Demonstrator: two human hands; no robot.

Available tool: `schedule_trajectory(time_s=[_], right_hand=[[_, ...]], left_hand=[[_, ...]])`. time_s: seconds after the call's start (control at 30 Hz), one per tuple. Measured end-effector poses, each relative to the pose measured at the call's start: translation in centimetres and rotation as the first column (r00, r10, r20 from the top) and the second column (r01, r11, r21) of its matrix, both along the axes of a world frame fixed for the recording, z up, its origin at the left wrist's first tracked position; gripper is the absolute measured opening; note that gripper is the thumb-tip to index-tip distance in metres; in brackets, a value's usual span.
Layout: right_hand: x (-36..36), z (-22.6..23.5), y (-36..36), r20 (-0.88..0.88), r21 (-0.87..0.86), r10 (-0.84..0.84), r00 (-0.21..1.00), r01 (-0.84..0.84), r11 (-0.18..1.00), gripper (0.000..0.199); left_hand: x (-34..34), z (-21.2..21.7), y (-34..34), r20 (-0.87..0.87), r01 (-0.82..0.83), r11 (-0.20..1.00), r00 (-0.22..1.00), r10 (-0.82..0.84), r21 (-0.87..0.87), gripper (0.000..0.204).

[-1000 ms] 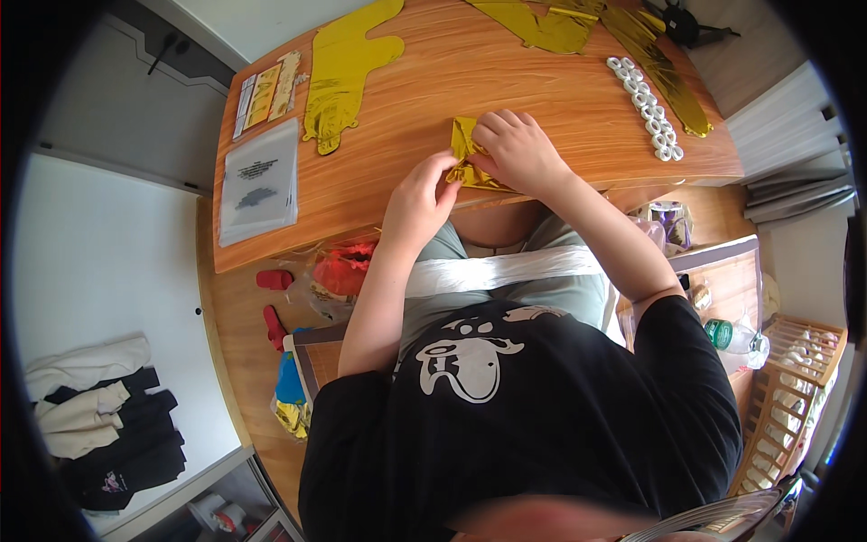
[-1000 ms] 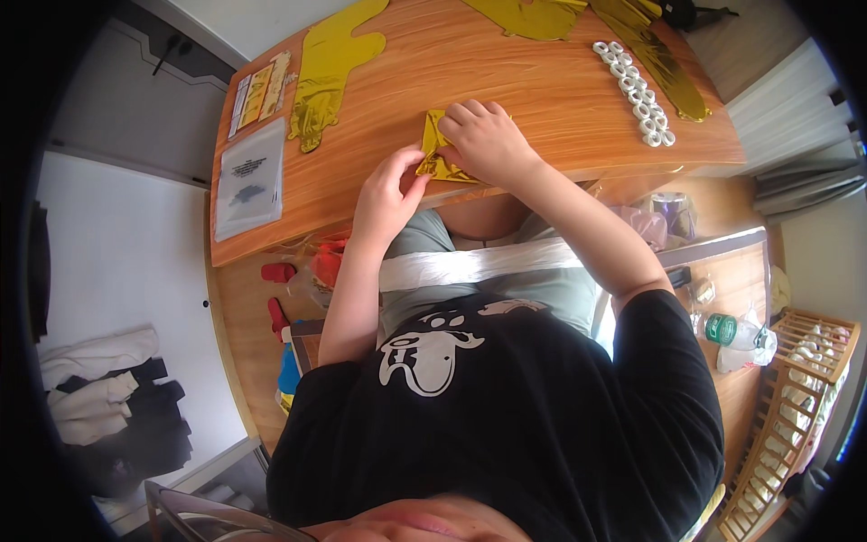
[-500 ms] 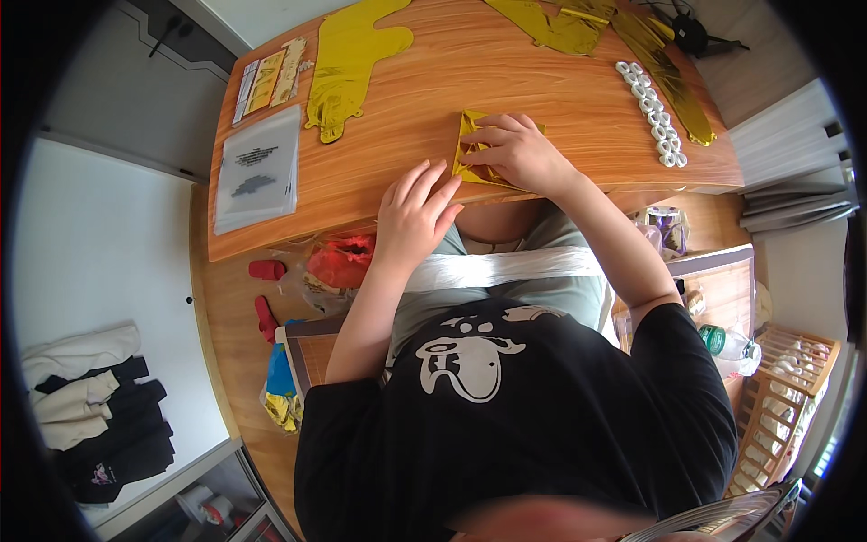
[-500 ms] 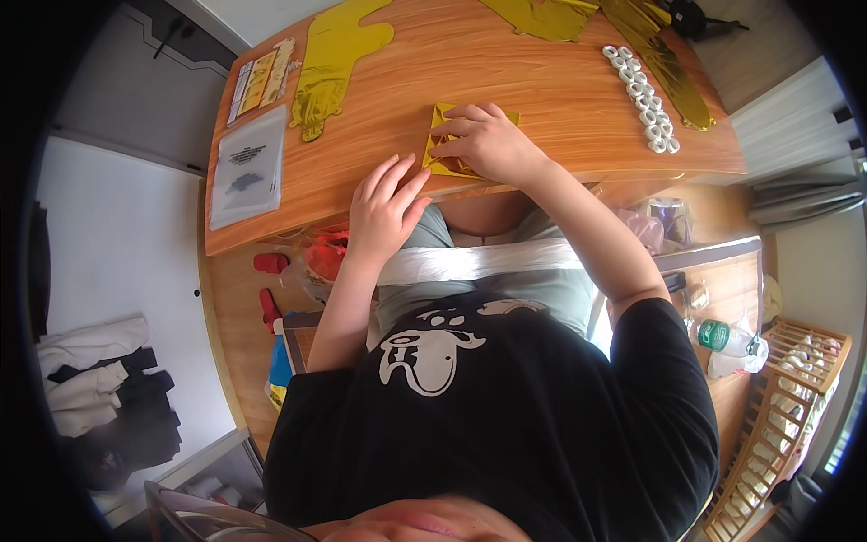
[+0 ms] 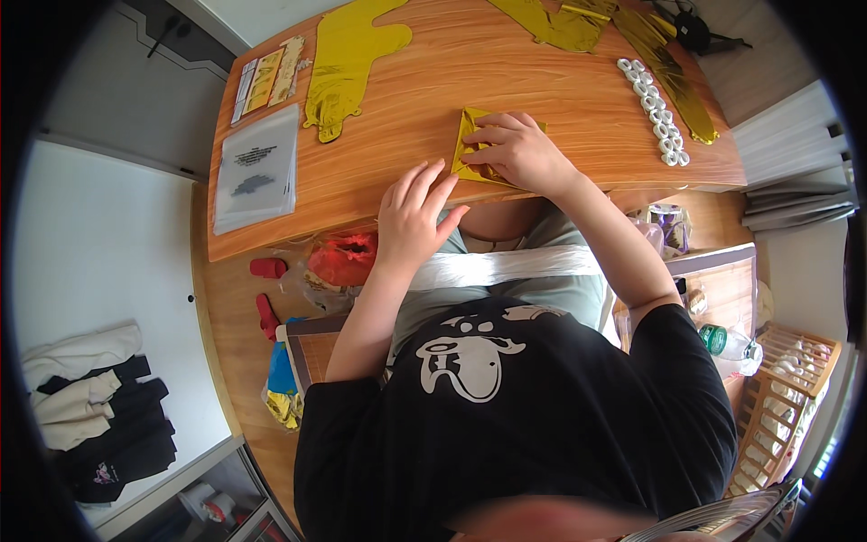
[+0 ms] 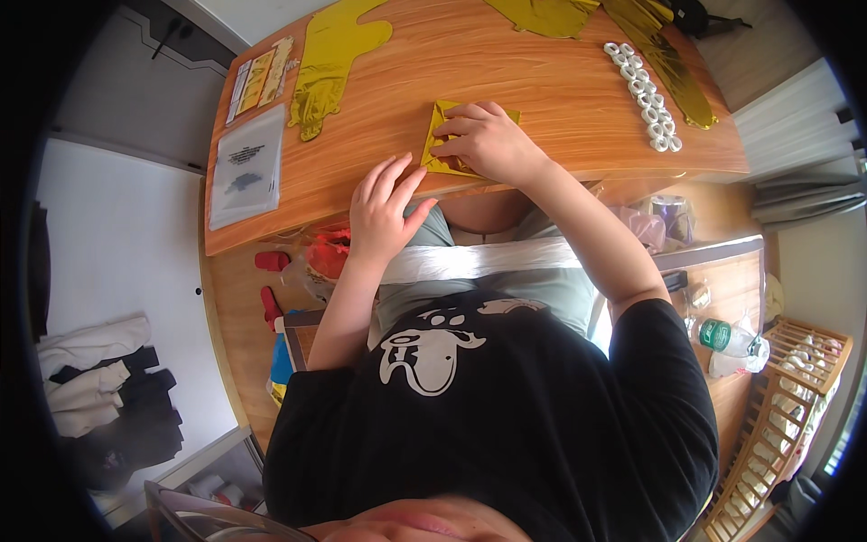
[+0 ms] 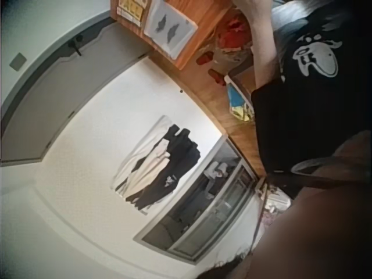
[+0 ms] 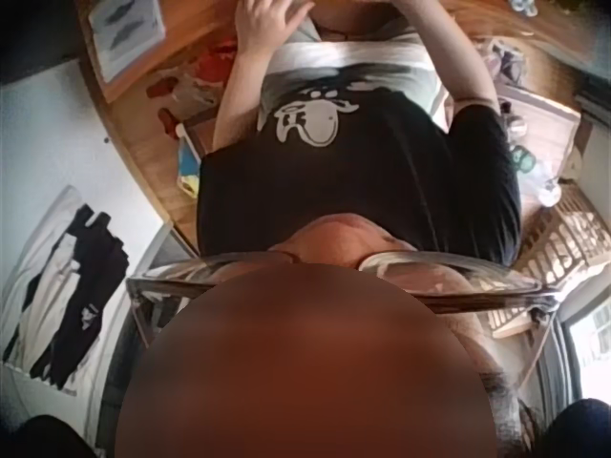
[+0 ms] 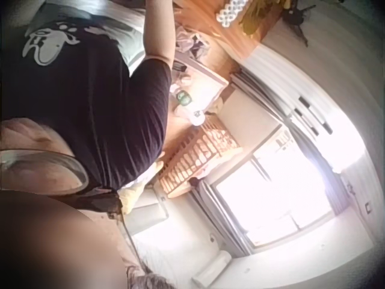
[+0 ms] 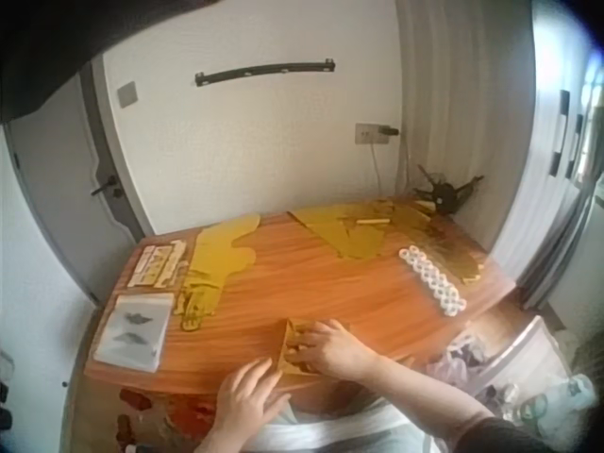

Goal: The recorder is folding gold foil balloons at a desk.

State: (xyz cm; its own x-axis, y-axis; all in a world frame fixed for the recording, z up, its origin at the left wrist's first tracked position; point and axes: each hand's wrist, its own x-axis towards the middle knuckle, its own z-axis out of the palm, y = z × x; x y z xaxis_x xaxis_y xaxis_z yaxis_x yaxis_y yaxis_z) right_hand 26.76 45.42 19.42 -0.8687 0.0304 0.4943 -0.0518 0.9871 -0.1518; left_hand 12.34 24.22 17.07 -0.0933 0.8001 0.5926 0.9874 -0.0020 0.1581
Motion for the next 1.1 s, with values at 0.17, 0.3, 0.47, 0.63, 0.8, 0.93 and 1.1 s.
schedule_trajectory(time_s=[0.17,0.3,0.47,0.63,0.8,0.93,1.1], right_hand=[[0.1,0.1,-0.1,-0.006,0.013,-0.018,1.0,0.018,1.0,0.023],[-0.1,0.0,-0.2,0.001,-0.006,-0.012,1.0,0.012,1.0,0.022],[0.1,0.0,-0.1,0.005,0.012,-0.018,1.0,0.018,1.0,0.022],[0.1,0.3,-0.2,-0.01,-0.02,-0.001,1.0,0.001,1.0,0.025],[0.0,1.0,-1.2,-0.086,-0.024,-0.162,0.983,0.16,0.987,0.016],[0.9,0.7,0.1,0.077,-0.117,-0.12,0.99,0.128,0.985,0.011],[2.7,1.5,-0.8,0.099,-0.12,-0.066,0.993,0.078,0.99,0.015]], left_hand=[[0.6,-0.1,0.2,0.04,-0.017,1.0,0.999,0.017,0.005,0.044],[0.1,-0.9,0.3,0.213,0.009,0.999,0.977,-0.02,0.052,0.046],[1.2,0.6,1.1,0.233,-0.069,0.997,0.971,0.057,0.04,0.046],[1.1,0.8,1.1,0.065,-0.07,0.997,0.995,0.071,-0.023,0.045],[0.8,0.9,1.2,0.002,-0.002,1.0,1.0,0.002,-0.021,0.037],[1.0,2.0,1.8,0.007,0.044,0.997,0.999,-0.044,-0.059,0.026],[0.3,2.4,2.8,-0.022,0.269,0.954,0.961,-0.274,-0.135,0.017]])
